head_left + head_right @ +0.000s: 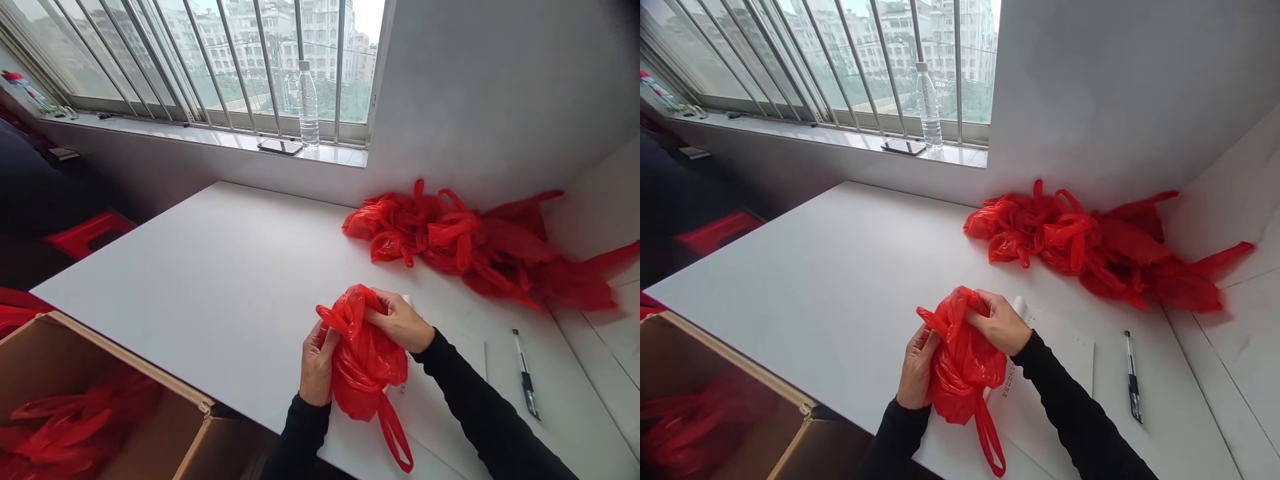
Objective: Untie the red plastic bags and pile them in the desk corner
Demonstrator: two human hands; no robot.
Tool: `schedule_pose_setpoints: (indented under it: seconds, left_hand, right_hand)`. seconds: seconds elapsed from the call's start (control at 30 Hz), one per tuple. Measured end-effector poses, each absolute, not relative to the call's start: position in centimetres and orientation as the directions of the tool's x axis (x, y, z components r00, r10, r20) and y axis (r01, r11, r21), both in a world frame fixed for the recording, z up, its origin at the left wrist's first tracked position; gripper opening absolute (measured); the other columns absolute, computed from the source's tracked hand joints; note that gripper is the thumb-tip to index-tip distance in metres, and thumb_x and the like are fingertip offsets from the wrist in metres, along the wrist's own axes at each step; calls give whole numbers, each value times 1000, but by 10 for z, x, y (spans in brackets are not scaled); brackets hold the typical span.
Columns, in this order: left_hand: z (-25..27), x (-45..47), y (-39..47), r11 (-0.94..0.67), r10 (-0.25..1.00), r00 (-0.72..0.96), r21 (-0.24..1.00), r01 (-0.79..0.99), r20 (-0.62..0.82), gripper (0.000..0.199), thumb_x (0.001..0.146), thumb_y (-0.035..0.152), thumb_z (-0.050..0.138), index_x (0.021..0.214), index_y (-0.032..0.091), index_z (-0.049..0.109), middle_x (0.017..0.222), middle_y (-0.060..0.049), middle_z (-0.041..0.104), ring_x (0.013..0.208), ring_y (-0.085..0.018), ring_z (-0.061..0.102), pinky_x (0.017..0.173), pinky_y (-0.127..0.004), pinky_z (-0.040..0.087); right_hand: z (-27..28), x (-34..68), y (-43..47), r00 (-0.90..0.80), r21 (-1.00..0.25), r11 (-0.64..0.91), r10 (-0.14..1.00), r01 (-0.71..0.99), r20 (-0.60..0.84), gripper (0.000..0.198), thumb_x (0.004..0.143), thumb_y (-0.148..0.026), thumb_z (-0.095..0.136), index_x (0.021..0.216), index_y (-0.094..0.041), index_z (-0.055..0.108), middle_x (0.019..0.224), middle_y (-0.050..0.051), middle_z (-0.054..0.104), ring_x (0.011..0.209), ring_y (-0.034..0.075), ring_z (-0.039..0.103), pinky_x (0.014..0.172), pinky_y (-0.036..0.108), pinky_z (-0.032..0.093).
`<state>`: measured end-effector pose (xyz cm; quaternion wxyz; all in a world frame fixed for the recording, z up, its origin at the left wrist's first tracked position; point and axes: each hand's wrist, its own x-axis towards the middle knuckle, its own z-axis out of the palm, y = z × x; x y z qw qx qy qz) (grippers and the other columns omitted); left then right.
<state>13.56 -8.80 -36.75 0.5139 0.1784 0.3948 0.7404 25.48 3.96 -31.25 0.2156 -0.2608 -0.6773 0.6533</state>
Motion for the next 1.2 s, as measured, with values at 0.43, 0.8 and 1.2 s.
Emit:
schedule_pose_setpoints:
  seconds: [0.43, 0.8, 1.2]
  left_hand:
    - [-366, 137, -87, -103, 899, -379, 734, -672, -220, 27, 73, 33, 82, 92, 16, 73, 88, -7, 76, 80, -23, 71, 73, -32, 55]
    - [-361, 136, -85, -127, 867, -431, 726, -676, -250, 24, 75, 37, 79, 89, 19, 72, 89, -7, 76, 89, -28, 71, 77, -37, 57]
    - [-352, 137, -85, -89, 888, -433, 866, -492, -155, 29, 71, 28, 81, 96, 15, 74, 87, -10, 76, 85, -30, 70, 74, -38, 56]
  right_hand:
    - [-305, 256, 38, -817, -999, 17, 576, 47, -29, 38, 84, -54, 68, 90, -16, 69, 81, 2, 65, 79, 20, 60, 74, 31, 50]
    - [-298, 268, 44, -868, -977, 115, 486, 180, -103, 27, 87, -44, 63, 82, -17, 64, 78, 0, 63, 73, 18, 57, 66, 29, 46]
    - [-298, 273, 49, -877, -957, 189, 467, 222, -112, 13, 86, -32, 64, 87, -19, 62, 81, -1, 59, 75, 16, 53, 69, 28, 44]
